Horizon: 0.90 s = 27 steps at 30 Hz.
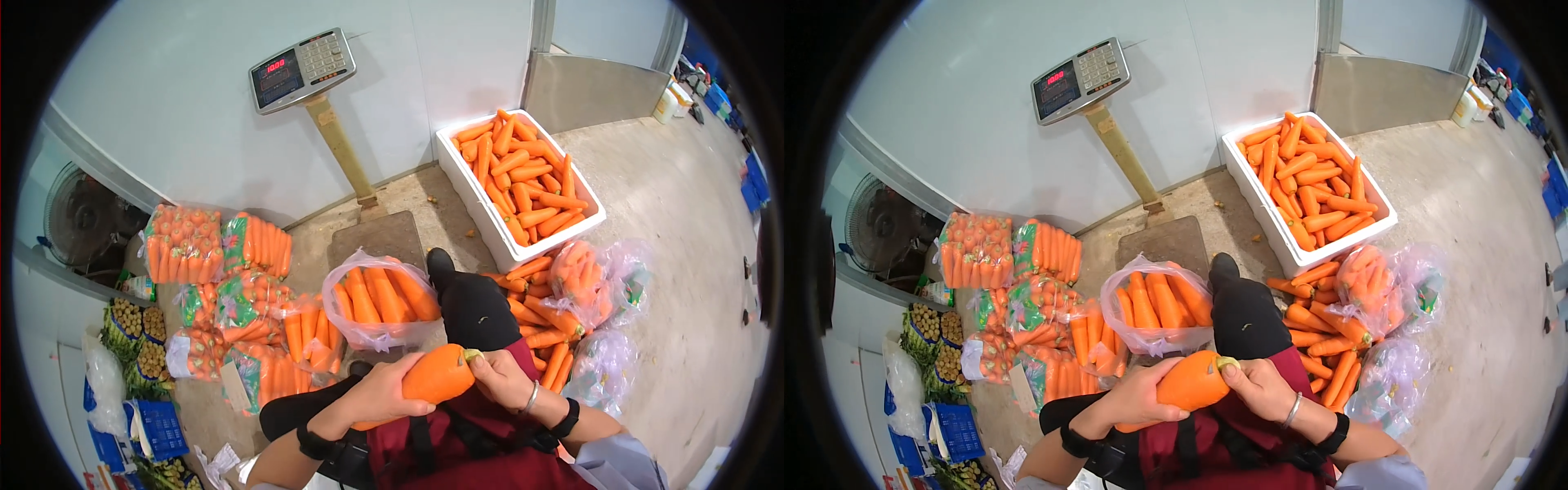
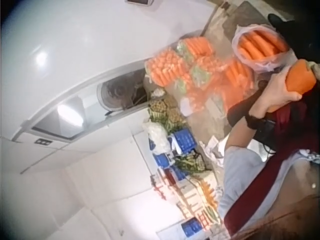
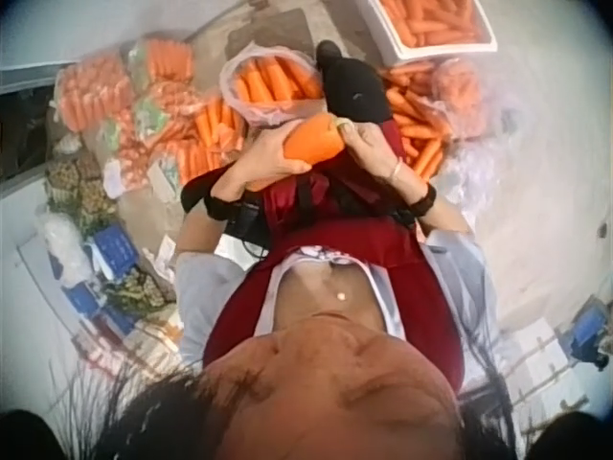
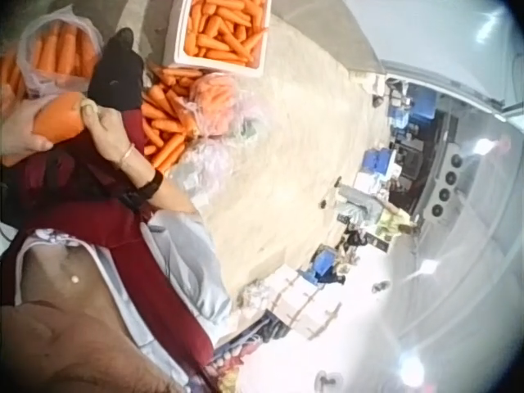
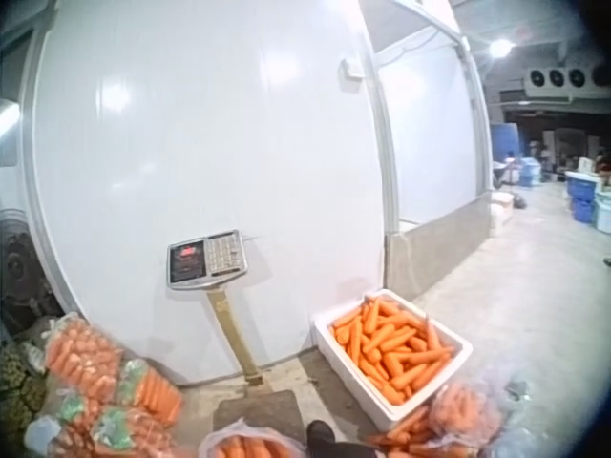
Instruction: Trim the ends of carrots using a knife and place them into plastic bags for packing.
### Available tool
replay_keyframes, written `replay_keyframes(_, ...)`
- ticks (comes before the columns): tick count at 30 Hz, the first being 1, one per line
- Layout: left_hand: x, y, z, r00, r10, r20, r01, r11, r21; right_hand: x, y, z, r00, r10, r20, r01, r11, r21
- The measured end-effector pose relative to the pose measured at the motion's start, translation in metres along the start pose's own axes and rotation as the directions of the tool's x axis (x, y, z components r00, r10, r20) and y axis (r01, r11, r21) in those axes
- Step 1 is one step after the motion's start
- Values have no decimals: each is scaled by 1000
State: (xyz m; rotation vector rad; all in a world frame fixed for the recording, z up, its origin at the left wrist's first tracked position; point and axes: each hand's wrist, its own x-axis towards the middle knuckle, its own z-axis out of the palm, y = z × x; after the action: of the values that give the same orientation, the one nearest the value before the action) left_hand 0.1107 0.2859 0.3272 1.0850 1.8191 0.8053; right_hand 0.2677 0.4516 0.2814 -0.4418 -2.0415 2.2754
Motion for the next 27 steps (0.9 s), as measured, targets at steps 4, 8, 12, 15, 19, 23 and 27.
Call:
replay_keyframes(4, 10, 8, 27, 998, -33, -46, 43, 970, 241, -29, 4, -9, 926, 361, -109, -356, 932, 63)
replay_keyframes(8, 3, -20, 19, 992, -66, -112, 65, 998, -10, -45, 21, -13, 997, 10, -75, -18, 994, -111)
replay_keyframes(12, -60, -47, -8, 990, -112, -87, -27, 457, -889, -71, 17, -72, 936, 160, -312, 201, 487, 850)
replay_keyframes(15, -146, -48, -36, 927, -169, -336, -267, 334, -904, -80, 31, -118, 932, 152, -328, 263, 339, 903)
replay_keyframes(19, -249, -90, -28, 620, -501, -604, -378, 484, -789, -39, 18, -116, 980, 176, -96, 42, 286, 957)
replay_keyframes(23, -290, -161, 22, 456, -754, -472, -327, 351, -877, 22, -5, -68, 983, 156, 93, -144, 353, 924)
replay_keyframes(27, -273, -258, 115, 532, -822, -204, -141, 151, -978, 65, -26, 4, 941, 247, 230, -315, 403, 859)
